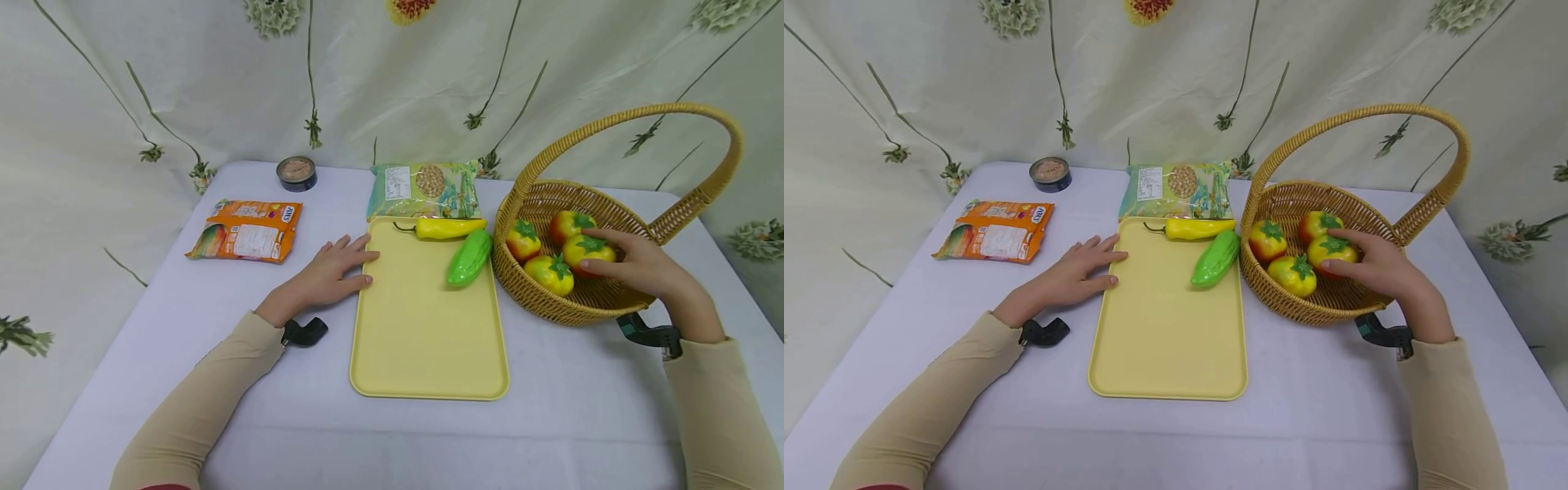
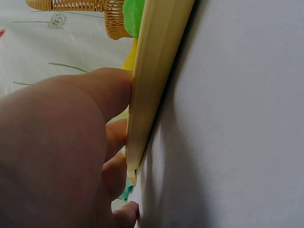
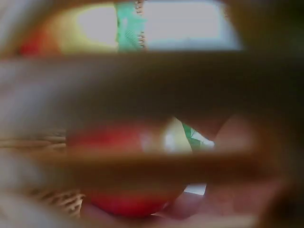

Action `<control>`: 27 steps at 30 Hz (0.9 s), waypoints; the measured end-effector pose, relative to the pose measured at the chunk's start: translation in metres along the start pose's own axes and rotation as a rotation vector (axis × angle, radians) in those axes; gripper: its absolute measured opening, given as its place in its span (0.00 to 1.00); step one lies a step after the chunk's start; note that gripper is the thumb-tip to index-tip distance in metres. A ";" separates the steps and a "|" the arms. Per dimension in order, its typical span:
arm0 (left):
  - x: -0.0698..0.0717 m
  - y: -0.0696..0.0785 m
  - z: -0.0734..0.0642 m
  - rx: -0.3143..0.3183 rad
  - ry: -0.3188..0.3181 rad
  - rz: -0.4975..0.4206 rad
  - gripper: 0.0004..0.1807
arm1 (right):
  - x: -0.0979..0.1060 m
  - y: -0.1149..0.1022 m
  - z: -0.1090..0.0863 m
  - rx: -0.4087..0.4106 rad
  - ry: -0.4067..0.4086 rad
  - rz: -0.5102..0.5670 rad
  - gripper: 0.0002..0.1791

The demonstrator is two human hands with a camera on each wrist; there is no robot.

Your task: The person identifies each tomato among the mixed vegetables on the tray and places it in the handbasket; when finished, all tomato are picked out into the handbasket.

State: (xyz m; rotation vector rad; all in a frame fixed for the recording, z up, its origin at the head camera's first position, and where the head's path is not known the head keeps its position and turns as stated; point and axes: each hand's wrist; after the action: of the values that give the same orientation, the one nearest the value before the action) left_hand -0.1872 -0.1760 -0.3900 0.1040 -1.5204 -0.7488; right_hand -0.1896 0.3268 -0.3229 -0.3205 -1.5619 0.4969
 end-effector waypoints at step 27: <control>0.000 -0.002 0.000 0.001 -0.003 -0.006 0.31 | -0.002 -0.001 -0.001 0.050 -0.101 -0.089 0.40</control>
State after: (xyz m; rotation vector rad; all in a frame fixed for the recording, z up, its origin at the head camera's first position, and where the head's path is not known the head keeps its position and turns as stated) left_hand -0.1879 -0.1773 -0.3913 0.1084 -1.5240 -0.7531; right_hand -0.1884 0.3252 -0.3246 -0.1898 -1.6512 0.4881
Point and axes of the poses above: each hand's wrist, its own z-axis towards the middle knuckle, its own x-axis out of the back of the hand, y = z × x, and after that the axes turned 14 degrees about y, right-handed
